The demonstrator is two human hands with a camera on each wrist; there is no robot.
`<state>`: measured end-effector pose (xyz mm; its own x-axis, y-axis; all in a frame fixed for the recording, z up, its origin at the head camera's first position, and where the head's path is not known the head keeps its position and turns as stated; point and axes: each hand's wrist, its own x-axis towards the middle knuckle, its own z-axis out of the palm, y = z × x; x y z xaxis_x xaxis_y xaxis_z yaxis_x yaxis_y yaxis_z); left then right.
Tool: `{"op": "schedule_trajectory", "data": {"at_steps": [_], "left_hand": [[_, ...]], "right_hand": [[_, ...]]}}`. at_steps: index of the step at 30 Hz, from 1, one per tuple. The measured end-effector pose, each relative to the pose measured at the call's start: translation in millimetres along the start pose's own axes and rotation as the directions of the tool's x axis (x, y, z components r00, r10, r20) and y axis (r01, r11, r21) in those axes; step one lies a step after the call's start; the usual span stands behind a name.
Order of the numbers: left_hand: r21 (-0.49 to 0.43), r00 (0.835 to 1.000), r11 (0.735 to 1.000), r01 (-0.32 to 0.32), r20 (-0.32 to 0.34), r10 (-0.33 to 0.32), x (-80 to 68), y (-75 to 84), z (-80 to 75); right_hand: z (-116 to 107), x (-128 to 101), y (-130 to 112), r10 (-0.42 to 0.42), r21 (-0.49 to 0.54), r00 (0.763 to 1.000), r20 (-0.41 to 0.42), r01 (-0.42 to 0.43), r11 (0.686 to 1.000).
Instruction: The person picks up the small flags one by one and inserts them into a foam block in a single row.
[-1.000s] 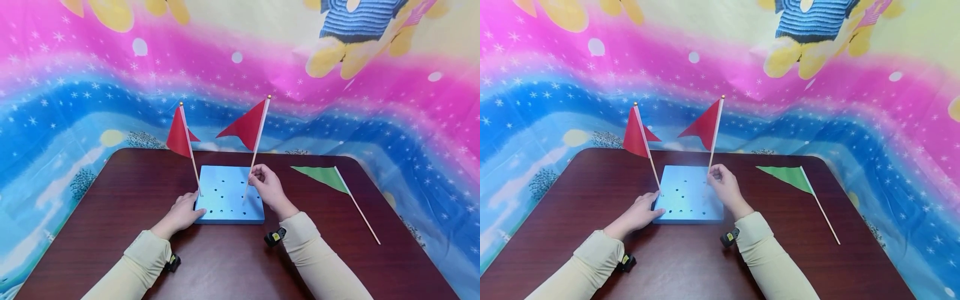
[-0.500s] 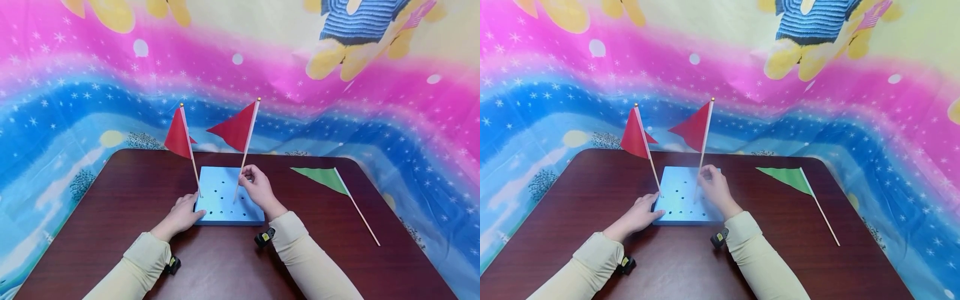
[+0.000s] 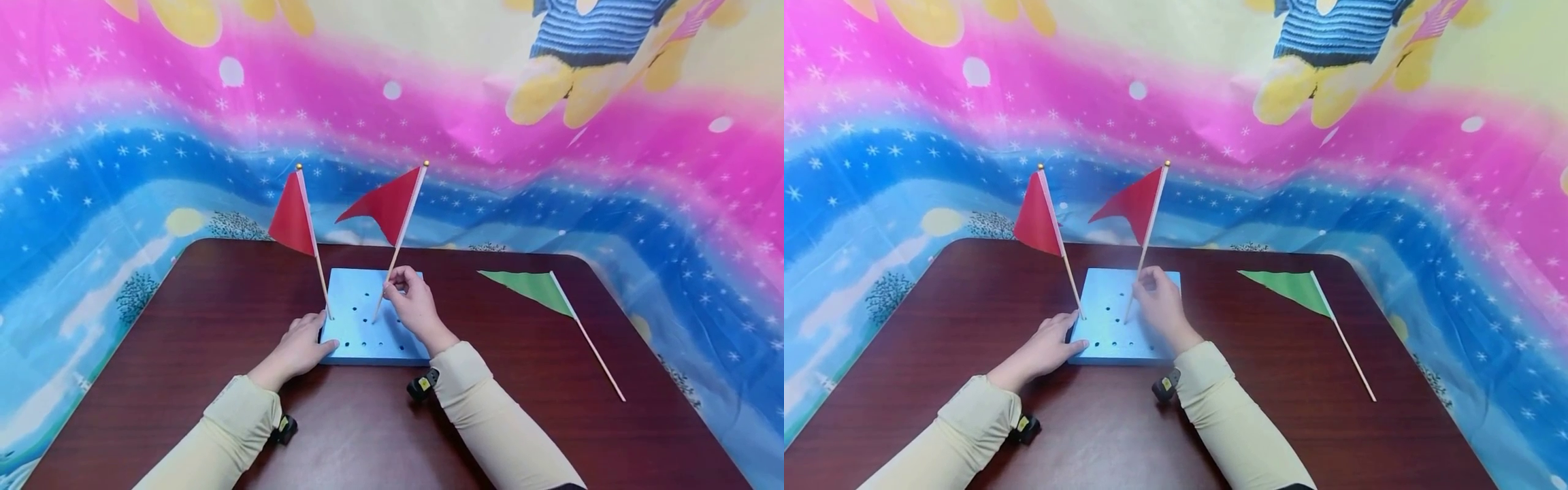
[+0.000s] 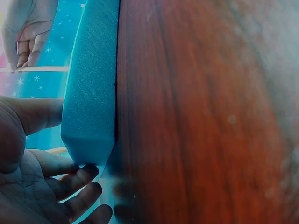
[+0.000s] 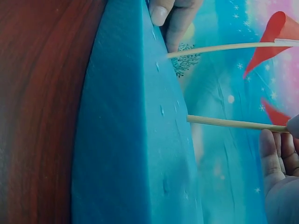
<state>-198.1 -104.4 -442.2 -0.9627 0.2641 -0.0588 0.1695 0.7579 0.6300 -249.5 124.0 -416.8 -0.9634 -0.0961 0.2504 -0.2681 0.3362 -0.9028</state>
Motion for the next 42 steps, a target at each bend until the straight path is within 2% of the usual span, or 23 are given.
{"op": "schedule_trajectory", "data": {"at_steps": [15, 25, 42], "left_hand": [[0.018, 1.000, 1.000, -0.014, 0.001, 0.014, 5.0, 0.2, 2.0], [0.021, 1.000, 1.000, -0.002, -0.003, 0.003, 3.1, 0.0, 1.9], [0.024, 1.000, 1.000, 0.006, -0.006, -0.006, 4.1, -3.0, 2.1]], "right_hand": [[10, 2, 0, -0.013, -0.017, 1.000, -0.018, 0.013, 1.000], [16, -1, 4, -0.051, -0.097, 0.997, 0.054, 0.056, 0.994], [24, -7, 2, -0.113, -0.158, 0.988, 0.101, 0.128, 0.979]]}}
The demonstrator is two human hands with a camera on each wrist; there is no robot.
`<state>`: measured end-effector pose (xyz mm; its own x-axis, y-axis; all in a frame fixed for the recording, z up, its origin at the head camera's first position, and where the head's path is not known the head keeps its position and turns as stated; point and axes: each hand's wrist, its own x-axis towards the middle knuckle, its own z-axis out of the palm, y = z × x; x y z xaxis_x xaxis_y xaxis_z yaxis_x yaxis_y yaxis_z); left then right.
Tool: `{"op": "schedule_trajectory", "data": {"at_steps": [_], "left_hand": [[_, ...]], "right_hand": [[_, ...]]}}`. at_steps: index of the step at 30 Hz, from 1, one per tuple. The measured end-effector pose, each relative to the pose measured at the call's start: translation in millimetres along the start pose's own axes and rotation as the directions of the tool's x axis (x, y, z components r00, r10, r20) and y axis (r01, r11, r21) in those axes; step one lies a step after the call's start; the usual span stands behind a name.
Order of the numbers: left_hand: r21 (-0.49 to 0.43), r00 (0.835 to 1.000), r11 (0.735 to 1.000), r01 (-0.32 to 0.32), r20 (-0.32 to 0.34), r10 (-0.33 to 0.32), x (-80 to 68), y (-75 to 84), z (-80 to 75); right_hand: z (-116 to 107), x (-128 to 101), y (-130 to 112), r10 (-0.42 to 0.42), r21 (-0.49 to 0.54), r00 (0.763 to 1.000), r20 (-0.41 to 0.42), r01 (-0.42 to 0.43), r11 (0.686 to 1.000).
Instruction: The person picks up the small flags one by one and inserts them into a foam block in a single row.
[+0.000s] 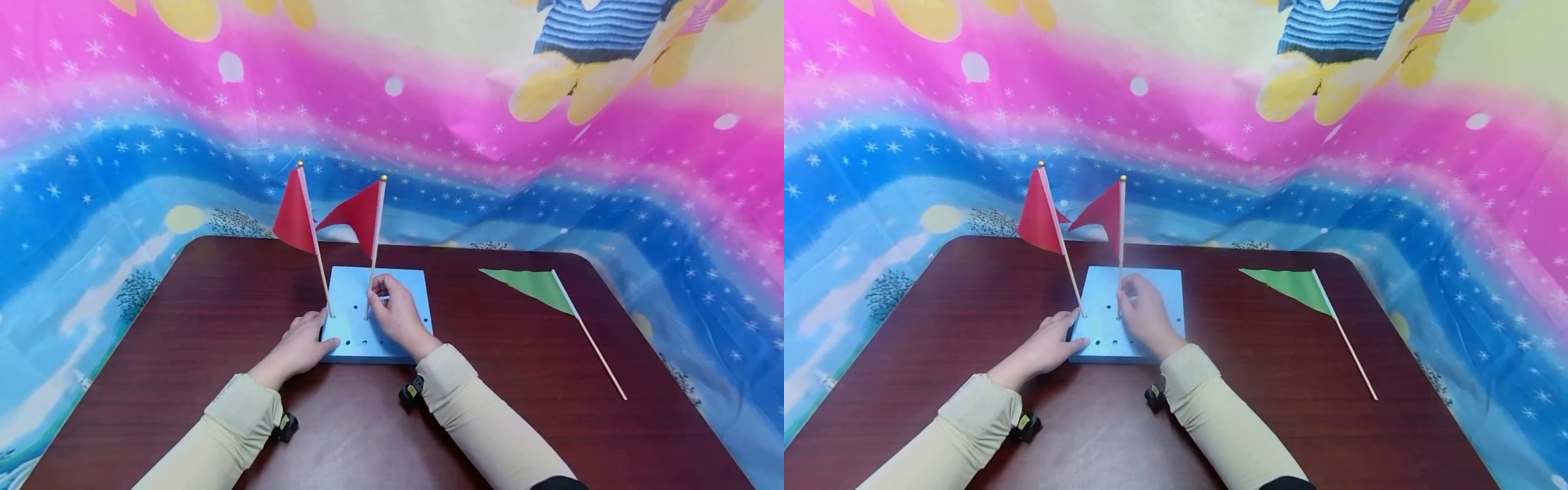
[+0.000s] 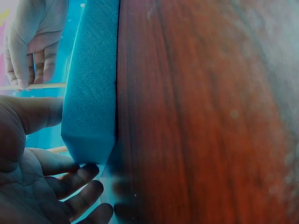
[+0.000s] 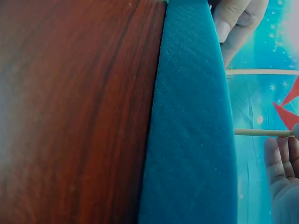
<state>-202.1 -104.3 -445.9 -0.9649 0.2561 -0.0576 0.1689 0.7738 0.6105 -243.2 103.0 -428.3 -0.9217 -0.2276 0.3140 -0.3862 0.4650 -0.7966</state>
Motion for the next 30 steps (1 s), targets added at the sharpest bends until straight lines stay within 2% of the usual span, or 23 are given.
{"op": "schedule_trajectory", "data": {"at_steps": [6, 13, 30], "left_hand": [[-0.008, 1.000, 1.000, 0.001, 0.005, -0.001, 0.5, -0.5, 1.7], [-0.006, 1.000, 1.000, -0.012, 0.005, 0.012, -0.6, -0.8, 0.8], [-0.016, 1.000, 1.000, 0.000, 0.017, 0.000, 0.1, -3.1, 0.7]], "right_hand": [[-3, -2, 0, 0.034, 0.029, 0.999, 0.012, -0.034, 0.999], [-15, -7, 7, 0.121, 0.031, 0.992, 0.040, -0.122, 0.992], [-62, -17, 37, 0.199, -0.028, 0.979, -0.031, -0.200, 0.979]]}}
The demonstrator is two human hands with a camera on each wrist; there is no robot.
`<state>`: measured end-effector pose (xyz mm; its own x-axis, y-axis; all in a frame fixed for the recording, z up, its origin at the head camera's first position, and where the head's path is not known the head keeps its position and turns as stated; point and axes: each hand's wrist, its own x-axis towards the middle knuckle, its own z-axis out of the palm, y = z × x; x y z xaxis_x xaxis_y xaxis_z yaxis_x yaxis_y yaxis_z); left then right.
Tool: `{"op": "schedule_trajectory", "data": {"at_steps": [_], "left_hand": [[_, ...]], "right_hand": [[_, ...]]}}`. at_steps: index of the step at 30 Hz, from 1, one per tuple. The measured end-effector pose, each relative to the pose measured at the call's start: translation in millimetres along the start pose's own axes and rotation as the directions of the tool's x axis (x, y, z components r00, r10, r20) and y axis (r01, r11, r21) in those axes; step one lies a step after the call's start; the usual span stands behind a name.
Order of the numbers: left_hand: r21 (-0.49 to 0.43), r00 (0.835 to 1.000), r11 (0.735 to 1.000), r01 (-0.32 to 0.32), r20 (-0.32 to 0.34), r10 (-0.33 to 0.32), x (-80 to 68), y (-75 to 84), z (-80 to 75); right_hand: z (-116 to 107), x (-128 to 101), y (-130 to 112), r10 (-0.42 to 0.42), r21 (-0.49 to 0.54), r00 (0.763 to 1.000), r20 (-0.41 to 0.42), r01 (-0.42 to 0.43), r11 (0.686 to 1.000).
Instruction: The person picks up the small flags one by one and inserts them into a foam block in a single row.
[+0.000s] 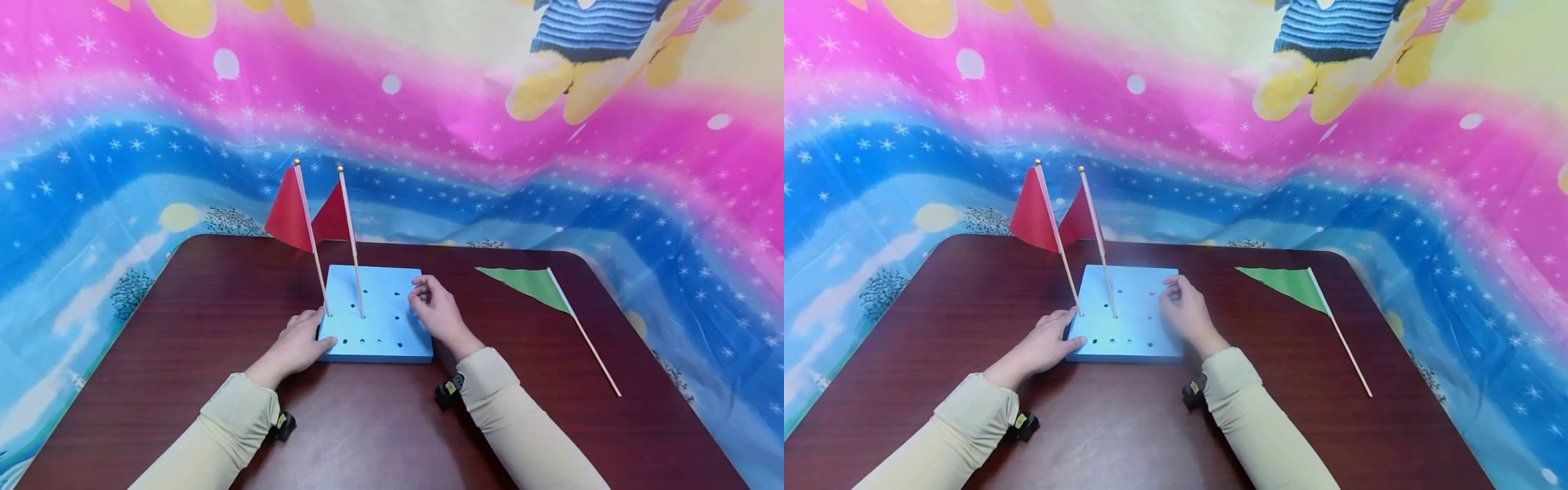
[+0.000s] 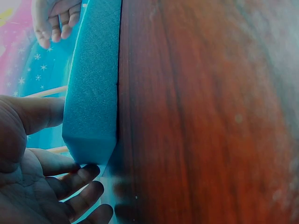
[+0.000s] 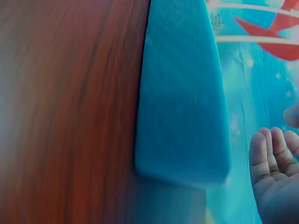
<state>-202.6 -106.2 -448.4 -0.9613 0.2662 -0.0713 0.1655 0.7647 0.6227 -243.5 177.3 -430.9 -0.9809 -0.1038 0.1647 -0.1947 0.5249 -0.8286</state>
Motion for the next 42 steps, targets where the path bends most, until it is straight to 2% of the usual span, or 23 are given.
{"op": "schedule_trajectory", "data": {"at_steps": [18, 27, 35, 42], "left_hand": [[0.003, 1.000, 1.000, -0.004, 0.010, 0.004, -1.4, 1.6, -2.0], [0.003, 1.000, 1.000, -0.008, 0.009, 0.008, -0.9, 3.2, -2.0], [0.006, 1.000, 1.000, -0.006, 0.011, 0.006, -0.4, 1.3, -1.5], [-0.002, 1.000, 1.000, -0.009, 0.009, 0.009, -1.4, 3.7, -3.2]], "right_hand": [[-79, -13, 50, 0.047, -0.136, 0.998, -0.052, -0.053, 0.989], [-101, -16, 67, 0.068, -0.189, 0.994, -0.088, -0.084, 0.978], [-123, -20, 82, 0.132, -0.252, 0.987, -0.092, -0.151, 0.956], [-150, -26, 102, 0.193, -0.319, 0.973, -0.129, -0.225, 0.921]]}}
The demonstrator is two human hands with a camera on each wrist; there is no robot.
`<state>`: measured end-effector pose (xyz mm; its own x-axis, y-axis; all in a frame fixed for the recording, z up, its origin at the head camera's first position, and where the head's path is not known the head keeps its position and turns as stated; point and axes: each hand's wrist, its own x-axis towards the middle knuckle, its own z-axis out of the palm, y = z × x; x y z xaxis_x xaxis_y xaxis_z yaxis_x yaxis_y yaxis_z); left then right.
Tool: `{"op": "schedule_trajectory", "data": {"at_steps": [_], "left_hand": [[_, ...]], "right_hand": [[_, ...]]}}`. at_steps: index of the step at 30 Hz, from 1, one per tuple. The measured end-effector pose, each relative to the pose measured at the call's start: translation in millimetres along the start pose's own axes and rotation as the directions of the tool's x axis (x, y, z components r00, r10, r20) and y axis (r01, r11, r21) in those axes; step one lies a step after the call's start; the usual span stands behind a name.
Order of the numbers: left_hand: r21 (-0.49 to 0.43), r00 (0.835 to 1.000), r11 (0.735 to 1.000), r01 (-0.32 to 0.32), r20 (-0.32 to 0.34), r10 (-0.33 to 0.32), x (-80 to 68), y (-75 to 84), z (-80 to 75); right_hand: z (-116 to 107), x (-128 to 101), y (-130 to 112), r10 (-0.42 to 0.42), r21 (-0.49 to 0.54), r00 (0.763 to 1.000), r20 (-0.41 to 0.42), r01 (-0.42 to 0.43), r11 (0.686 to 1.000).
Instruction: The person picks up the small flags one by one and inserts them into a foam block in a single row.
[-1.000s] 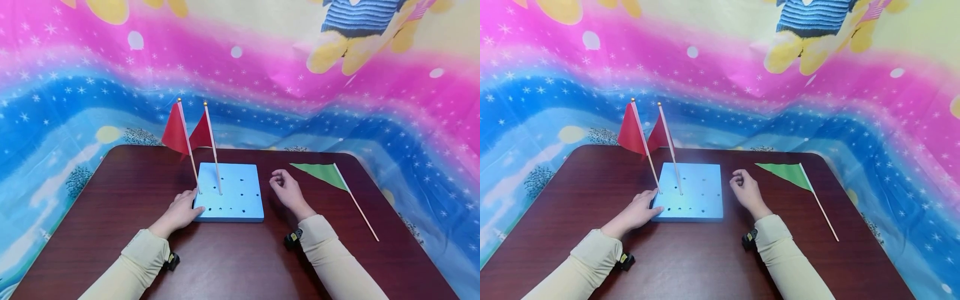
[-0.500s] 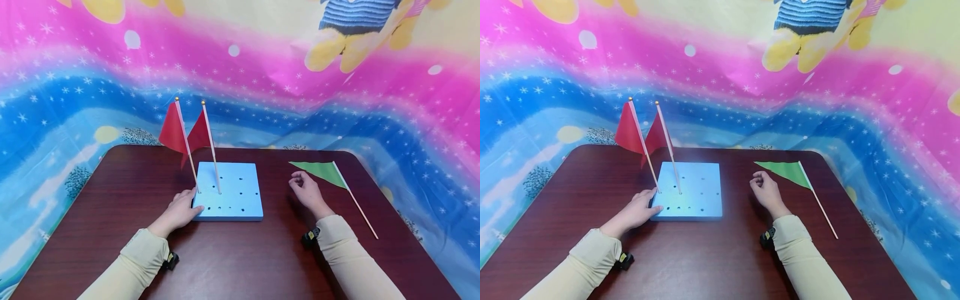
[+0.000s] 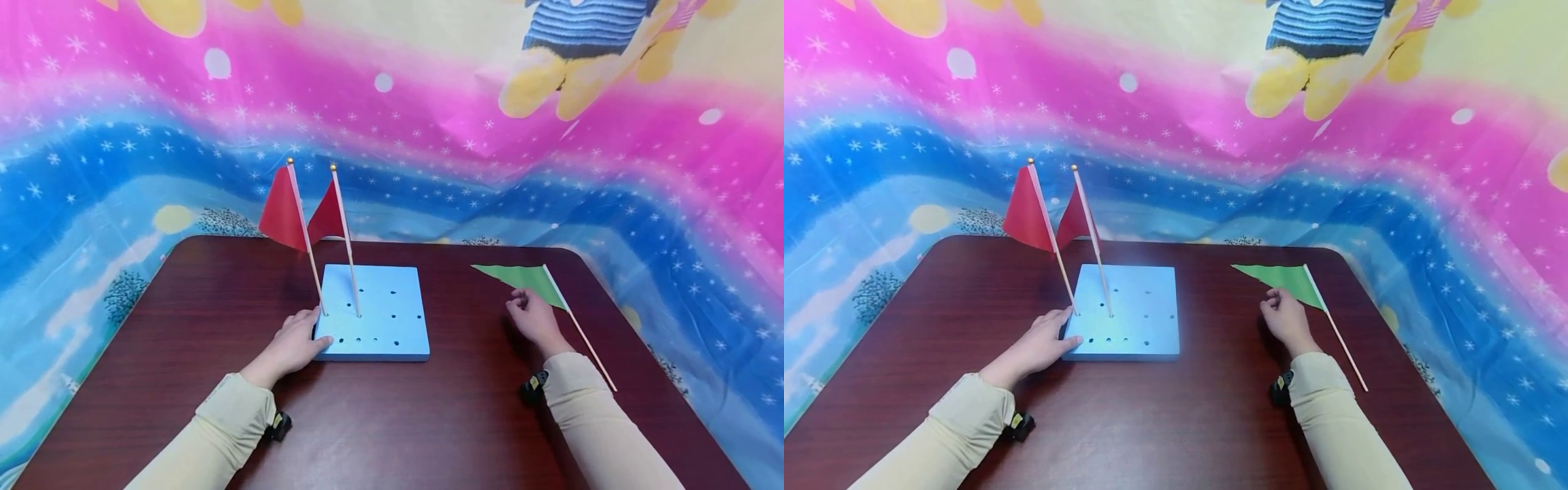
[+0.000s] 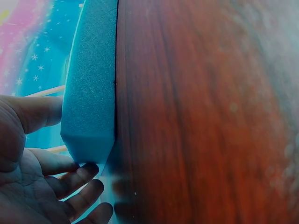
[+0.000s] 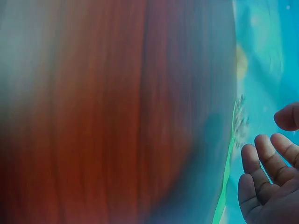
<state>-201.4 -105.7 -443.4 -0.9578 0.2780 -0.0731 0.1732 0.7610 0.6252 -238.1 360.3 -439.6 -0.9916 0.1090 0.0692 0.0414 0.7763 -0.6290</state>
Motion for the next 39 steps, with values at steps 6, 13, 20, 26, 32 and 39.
{"op": "schedule_trajectory", "data": {"at_steps": [6, 13, 20, 26, 32, 39], "left_hand": [[-0.004, 1.000, 1.000, 0.000, 0.004, 0.000, 0.0, 1.4, -2.8], [0.008, 1.000, 1.000, -0.015, -0.003, 0.015, 2.0, -1.3, -1.4], [0.005, 1.000, 1.000, -0.020, -0.008, 0.020, 3.4, -4.1, 0.6], [0.001, 1.000, 1.000, -0.016, -0.005, 0.016, 2.6, -3.7, 0.6], [-0.005, 1.000, 1.000, -0.012, -0.009, 0.012, 1.0, -3.8, 0.8], [-0.007, 1.000, 1.000, -0.011, -0.013, 0.010, -0.1, -4.1, 0.1]], "right_hand": [[-15, -2, 24, 0.059, -0.082, 0.996, -0.064, -0.065, 0.995], [-35, -9, 41, 0.060, -0.146, 0.996, -0.063, -0.069, 0.987], [-55, -15, 60, 0.072, -0.231, 0.993, -0.094, -0.092, 0.968], [-70, -23, 81, 0.185, -0.262, 0.977, -0.107, -0.207, 0.943], [-80, -30, 91, 0.247, -0.233, 0.968, -0.038, -0.249, 0.940], [-86, -28, 86, 0.235, -0.260, 0.972, 0.017, -0.223, 0.940]]}}
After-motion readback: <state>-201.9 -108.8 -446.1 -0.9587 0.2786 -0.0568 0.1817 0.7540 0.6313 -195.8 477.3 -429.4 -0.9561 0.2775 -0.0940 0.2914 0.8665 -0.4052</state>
